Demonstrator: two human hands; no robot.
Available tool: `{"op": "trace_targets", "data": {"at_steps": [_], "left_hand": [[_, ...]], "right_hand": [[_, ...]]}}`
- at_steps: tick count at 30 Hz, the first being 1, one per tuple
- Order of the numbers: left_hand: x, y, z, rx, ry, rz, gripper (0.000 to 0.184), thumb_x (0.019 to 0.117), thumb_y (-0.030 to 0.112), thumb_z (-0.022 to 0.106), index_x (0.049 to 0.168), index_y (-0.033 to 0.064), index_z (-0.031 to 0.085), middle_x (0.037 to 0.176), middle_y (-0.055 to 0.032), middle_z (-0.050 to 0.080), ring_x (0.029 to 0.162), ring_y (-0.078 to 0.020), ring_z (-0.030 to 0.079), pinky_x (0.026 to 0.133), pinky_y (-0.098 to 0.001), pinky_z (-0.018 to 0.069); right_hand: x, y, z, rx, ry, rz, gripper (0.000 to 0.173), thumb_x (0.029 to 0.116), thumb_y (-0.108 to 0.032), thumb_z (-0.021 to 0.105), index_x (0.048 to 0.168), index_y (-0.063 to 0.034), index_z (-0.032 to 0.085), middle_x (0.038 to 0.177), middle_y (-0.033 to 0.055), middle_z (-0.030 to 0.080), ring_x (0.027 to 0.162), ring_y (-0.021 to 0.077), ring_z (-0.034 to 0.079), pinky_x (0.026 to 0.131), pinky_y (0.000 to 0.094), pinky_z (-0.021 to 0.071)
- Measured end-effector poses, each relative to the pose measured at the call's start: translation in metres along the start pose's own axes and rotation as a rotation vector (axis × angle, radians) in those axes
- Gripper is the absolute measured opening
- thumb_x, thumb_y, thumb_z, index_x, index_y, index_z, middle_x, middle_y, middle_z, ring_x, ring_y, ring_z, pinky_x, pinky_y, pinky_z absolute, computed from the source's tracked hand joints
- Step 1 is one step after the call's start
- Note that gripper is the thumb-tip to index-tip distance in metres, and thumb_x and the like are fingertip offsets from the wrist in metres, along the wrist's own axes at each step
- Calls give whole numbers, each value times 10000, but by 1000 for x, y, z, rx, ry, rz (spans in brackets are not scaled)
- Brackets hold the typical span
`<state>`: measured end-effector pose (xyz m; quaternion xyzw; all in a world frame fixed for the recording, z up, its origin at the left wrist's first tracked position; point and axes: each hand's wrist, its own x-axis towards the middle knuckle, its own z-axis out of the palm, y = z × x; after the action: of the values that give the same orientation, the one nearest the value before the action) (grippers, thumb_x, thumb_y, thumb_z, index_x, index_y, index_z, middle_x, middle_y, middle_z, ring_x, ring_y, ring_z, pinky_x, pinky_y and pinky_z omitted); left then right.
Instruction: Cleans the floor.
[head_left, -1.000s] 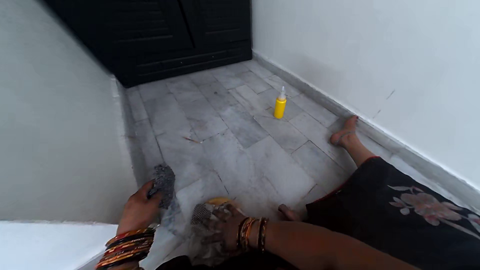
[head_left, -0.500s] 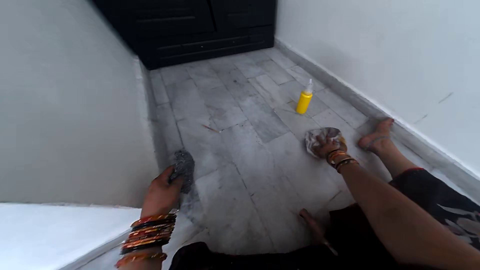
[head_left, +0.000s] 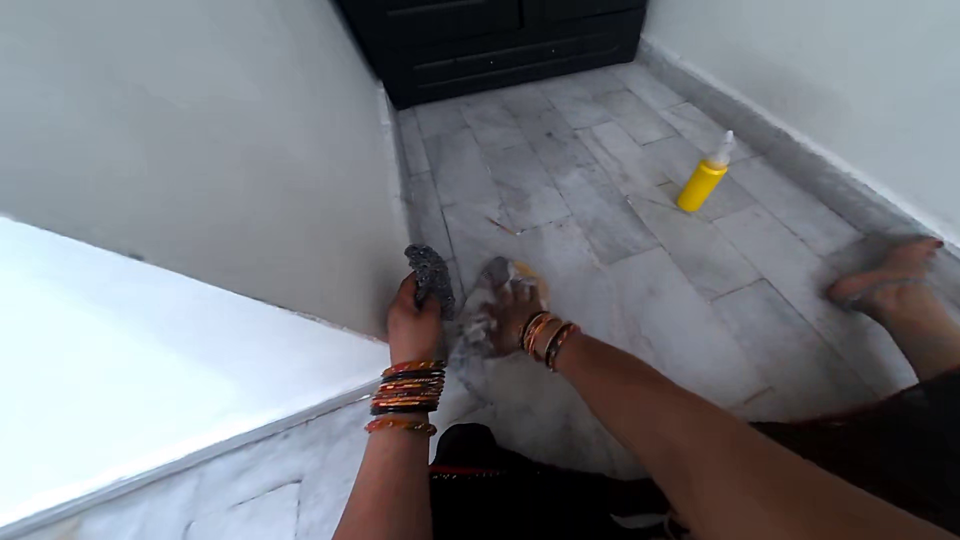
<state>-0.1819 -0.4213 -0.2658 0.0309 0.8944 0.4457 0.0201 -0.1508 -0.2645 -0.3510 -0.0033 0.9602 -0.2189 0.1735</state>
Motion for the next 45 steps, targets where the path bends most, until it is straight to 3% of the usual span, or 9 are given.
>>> {"op": "trace_targets", "data": {"at_steps": [3, 6, 11, 16, 21, 25, 32, 39, 45], "left_hand": [[-5, 4, 8, 54, -118, -18, 439, 1054, 65, 545, 1491, 36, 509, 1343, -269, 636, 1251, -422, 617, 1065, -636, 452], [-10, 8, 20, 159, -319, 3, 468, 1059, 92, 541, 1525, 90, 497, 1355, -261, 638, 1247, -442, 622, 1061, -644, 458], [-19, 9, 35, 233, -555, 134, 452, 1058, 67, 521, 1509, 106, 518, 1336, -235, 656, 1219, -401, 647, 1056, -598, 482], [-26, 5, 32, 277, -569, 160, 443, 1049, 41, 514, 1492, 64, 530, 1354, -253, 643, 1255, -420, 623, 1080, -607, 454], [-36, 5, 29, 321, -583, 162, 440, 1041, 66, 549, 1481, 60, 537, 1380, -254, 625, 1284, -413, 605, 1102, -597, 443], [-52, 20, 29, 348, -622, 163, 443, 1044, 87, 542, 1486, 68, 537, 1403, -238, 618, 1323, -405, 585, 1130, -596, 421], [-102, 58, 44, 227, -585, 209, 433, 1048, 125, 553, 1481, 104, 549, 1378, -227, 639, 1281, -410, 616, 1087, -625, 457], [-155, 78, 85, 180, -678, 204, 445, 1048, 119, 544, 1493, 95, 536, 1422, -216, 614, 1328, -390, 588, 1117, -606, 438], [-151, 82, 84, 257, -730, 251, 462, 1030, 61, 538, 1491, 84, 530, 1434, -217, 605, 1342, -406, 571, 1098, -637, 435]], "right_hand": [[-18, -28, 30, -36, -62, -166, 616, 963, -441, 684, 1533, -277, 516, 1722, 138, 204, 1567, 499, 101, 1168, 803, 40], [-53, -37, 46, -60, -209, -308, 599, 1021, -421, 596, 1572, -234, 457, 1730, 150, 161, 1588, 463, 24, 1183, 780, -33], [-111, -15, 75, -62, -165, -450, 548, 1046, -365, 554, 1580, -324, 440, 1724, 90, 223, 1599, 399, 100, 1219, 733, 29], [-154, 30, 64, -88, -228, -356, 563, 1034, -380, 589, 1576, -320, 447, 1735, 95, 180, 1601, 395, 90, 1232, 704, 37], [-200, 81, 37, -86, -181, -23, 606, 1021, -380, 611, 1591, -316, 416, 1734, 112, 172, 1592, 418, 115, 1225, 714, 107], [-214, 96, 23, -83, -121, 124, 557, 1018, -280, 616, 1558, -275, 478, 1714, 128, 234, 1565, 444, 206, 1204, 725, 163], [-222, 92, 26, -128, -94, 134, 526, 981, -120, 617, 1497, -201, 560, 1668, 178, 326, 1498, 458, 351, 1198, 653, 280], [-221, 106, 32, -123, -107, 134, 509, 953, -164, 662, 1458, -187, 600, 1661, 149, 350, 1473, 425, 409, 1149, 611, 399], [-223, 105, 26, -111, -122, 151, 473, 957, -199, 688, 1426, -189, 628, 1645, 128, 387, 1453, 394, 450, 1117, 595, 440]]}}
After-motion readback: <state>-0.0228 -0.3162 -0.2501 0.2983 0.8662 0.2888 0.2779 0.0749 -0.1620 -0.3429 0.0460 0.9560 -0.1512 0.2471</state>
